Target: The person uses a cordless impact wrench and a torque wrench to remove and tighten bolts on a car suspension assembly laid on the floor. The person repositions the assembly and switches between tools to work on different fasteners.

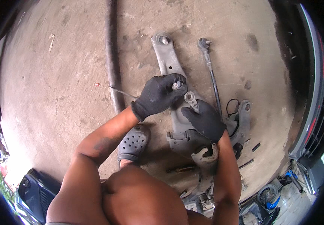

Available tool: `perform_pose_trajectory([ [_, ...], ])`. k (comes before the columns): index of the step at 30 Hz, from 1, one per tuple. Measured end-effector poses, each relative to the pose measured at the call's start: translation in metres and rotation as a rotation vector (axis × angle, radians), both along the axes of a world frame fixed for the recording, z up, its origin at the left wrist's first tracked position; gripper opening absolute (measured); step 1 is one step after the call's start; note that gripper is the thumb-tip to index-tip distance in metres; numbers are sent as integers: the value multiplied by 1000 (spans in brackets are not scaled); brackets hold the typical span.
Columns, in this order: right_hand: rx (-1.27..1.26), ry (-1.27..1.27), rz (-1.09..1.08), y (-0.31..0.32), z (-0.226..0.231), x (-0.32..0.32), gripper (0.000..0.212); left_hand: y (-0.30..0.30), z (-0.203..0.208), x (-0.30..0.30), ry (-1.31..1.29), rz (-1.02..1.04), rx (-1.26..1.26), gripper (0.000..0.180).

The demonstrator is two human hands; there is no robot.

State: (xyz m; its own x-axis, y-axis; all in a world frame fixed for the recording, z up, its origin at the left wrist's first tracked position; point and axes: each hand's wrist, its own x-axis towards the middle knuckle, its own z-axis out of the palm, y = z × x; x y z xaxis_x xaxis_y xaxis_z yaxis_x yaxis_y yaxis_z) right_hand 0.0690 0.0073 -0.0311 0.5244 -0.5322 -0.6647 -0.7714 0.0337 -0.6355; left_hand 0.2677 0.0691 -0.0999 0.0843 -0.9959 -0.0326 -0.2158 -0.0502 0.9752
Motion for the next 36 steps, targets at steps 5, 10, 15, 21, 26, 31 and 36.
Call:
perform_pose_trajectory([
  [5,100,-88,-88,2,7,6,31,6,-5,-3,206,-9,7,23],
  [10,76,-41,-101,2,7,2,27,9,-17,4,201,-148,-75,28],
  [15,126,-30,-133,9,-7,-4,27,3,-13,0,91,-166,-62,19],
  [21,-4,-107,3,6,-14,-6,31,-8,-21,-2,-211,-75,-293,16],
  [26,134,-59,-41,1,-10,-9,33,-2,-21,-4,-111,-32,-201,22],
  [31,-14,-173,66,1,-30,-17,45,-3,-35,-13,-112,-32,-304,24],
  [36,83,78,129,-13,17,-11,49,-2,-20,-16,-193,-73,-219,30],
])
